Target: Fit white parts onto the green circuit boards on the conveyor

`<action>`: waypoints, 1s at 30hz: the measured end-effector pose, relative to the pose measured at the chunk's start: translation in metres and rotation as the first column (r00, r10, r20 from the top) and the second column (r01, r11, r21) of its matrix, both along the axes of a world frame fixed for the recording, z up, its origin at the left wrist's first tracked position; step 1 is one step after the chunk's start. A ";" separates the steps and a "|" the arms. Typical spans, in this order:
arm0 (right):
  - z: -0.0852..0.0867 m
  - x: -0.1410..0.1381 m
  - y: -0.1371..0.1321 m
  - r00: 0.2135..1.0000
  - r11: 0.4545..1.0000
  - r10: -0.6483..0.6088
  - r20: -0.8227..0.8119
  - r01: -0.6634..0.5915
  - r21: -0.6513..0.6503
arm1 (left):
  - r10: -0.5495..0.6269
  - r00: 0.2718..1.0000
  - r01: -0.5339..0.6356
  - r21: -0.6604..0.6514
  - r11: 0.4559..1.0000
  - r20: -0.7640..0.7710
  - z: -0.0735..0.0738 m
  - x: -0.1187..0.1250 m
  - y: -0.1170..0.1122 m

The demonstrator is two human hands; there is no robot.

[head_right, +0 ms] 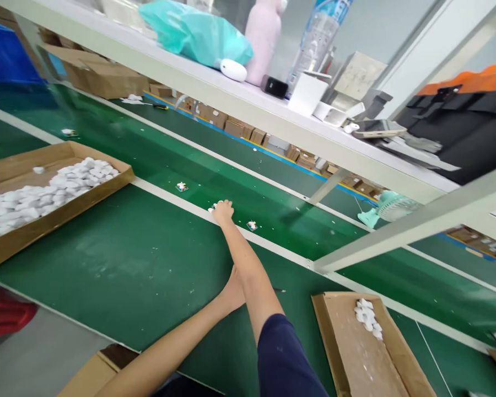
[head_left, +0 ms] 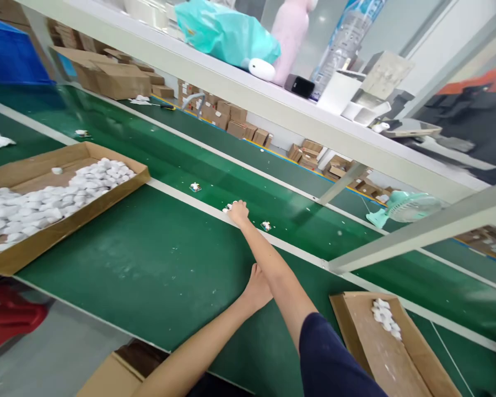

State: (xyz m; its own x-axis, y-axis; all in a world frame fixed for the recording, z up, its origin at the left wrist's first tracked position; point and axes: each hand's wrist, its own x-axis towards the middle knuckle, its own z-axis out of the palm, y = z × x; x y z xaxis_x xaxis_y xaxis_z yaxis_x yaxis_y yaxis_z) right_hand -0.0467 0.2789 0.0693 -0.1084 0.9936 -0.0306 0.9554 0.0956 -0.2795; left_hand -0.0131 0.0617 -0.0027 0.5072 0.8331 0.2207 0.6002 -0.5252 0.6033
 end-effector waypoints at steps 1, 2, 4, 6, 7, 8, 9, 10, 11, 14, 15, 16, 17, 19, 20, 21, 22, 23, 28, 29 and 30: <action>-0.001 0.002 0.001 1.000 1.000 0.007 0.000 -0.007 -0.002 | 0.006 1.000 -0.006 0.007 1.000 -0.004 0.000 0.001 0.001; -0.002 0.007 0.000 1.000 1.000 0.018 -0.003 -0.018 0.001 | 0.014 1.000 -0.014 0.020 1.000 -0.013 0.001 0.002 0.002; 0.002 0.023 -0.006 0.999 0.999 0.048 -0.015 -0.048 0.021 | 0.031 0.999 -0.030 0.045 0.999 -0.033 0.001 0.005 0.003; 0.009 0.052 -0.022 0.996 0.995 0.087 -0.029 -0.086 0.050 | 0.041 0.998 -0.038 0.051 0.998 -0.048 0.001 0.008 0.004; 0.014 0.072 -0.035 0.993 0.992 0.110 -0.034 -0.107 0.062 | 0.048 0.998 -0.046 0.049 0.998 -0.051 0.001 0.009 0.004; 0.017 0.093 -0.051 0.990 0.989 0.132 -0.038 -0.130 0.070 | 0.064 0.997 -0.061 0.049 0.997 -0.053 0.002 0.010 0.005; 0.021 0.117 -0.071 0.988 0.986 0.152 -0.040 -0.149 0.074 | 0.087 0.995 -0.084 0.048 0.995 -0.053 0.003 0.011 0.006; 0.023 0.142 -0.095 0.985 0.984 0.166 -0.041 -0.163 0.074 | 0.113 0.992 -0.111 0.046 0.993 -0.052 0.004 0.012 0.007; 0.023 0.166 -0.122 0.984 0.983 0.173 -0.041 -0.170 0.071 | 0.141 0.989 -0.139 0.042 0.989 -0.050 0.006 0.012 0.009; 0.013 0.223 -0.207 0.990 0.989 0.141 -0.026 -0.140 0.049 | 0.194 0.980 -0.194 0.019 0.981 -0.044 0.010 0.012 0.015; 0.007 0.234 -0.234 0.992 0.991 0.127 -0.018 -0.126 0.039 | 0.196 0.980 -0.196 0.016 0.981 -0.037 0.011 0.013 0.016; -0.001 0.241 -0.259 0.993 0.993 0.119 -0.009 -0.119 0.029 | 0.186 0.982 -0.186 0.018 0.982 -0.023 0.012 0.014 0.016; -0.009 0.243 -0.280 0.993 0.993 0.114 0.001 -0.114 0.020 | 0.164 0.986 -0.164 0.027 0.986 -0.004 0.014 0.015 0.016; -0.020 0.242 -0.311 0.993 0.993 0.113 0.020 -0.114 0.012 | 0.074 0.997 -0.077 0.066 0.995 0.034 0.016 0.019 0.013; -0.022 0.242 -0.321 0.992 0.992 0.119 0.034 -0.120 0.023 | 0.004 0.999 -0.007 0.087 0.996 0.039 0.017 0.021 0.010; -0.021 0.244 -0.328 0.992 0.991 0.120 0.047 -0.122 0.045 | -0.080 0.996 0.077 0.100 0.992 0.030 0.018 0.023 0.006; -0.017 0.250 -0.331 0.992 0.990 0.112 0.057 -0.116 0.074 | -0.167 0.986 0.165 0.104 0.981 0.012 0.018 0.026 0.002; -0.011 0.262 -0.333 0.994 0.990 0.087 0.065 -0.094 0.108 | -0.251 0.968 0.250 0.098 0.963 -0.012 0.018 0.027 -0.001; 0.008 0.386 -0.329 0.899 0.890 -0.407 0.159 0.352 0.289 | -0.450 0.886 0.459 0.073 0.886 -0.107 0.009 0.034 -0.015; 0.004 0.414 -0.329 0.848 0.846 -0.496 0.187 0.425 0.321 | -0.455 0.883 0.465 0.075 0.882 -0.119 0.007 0.035 -0.016; -0.002 0.439 -0.328 0.819 0.830 -0.530 0.220 0.447 0.335 | -0.455 0.882 0.466 0.078 0.882 -0.126 0.004 0.035 -0.017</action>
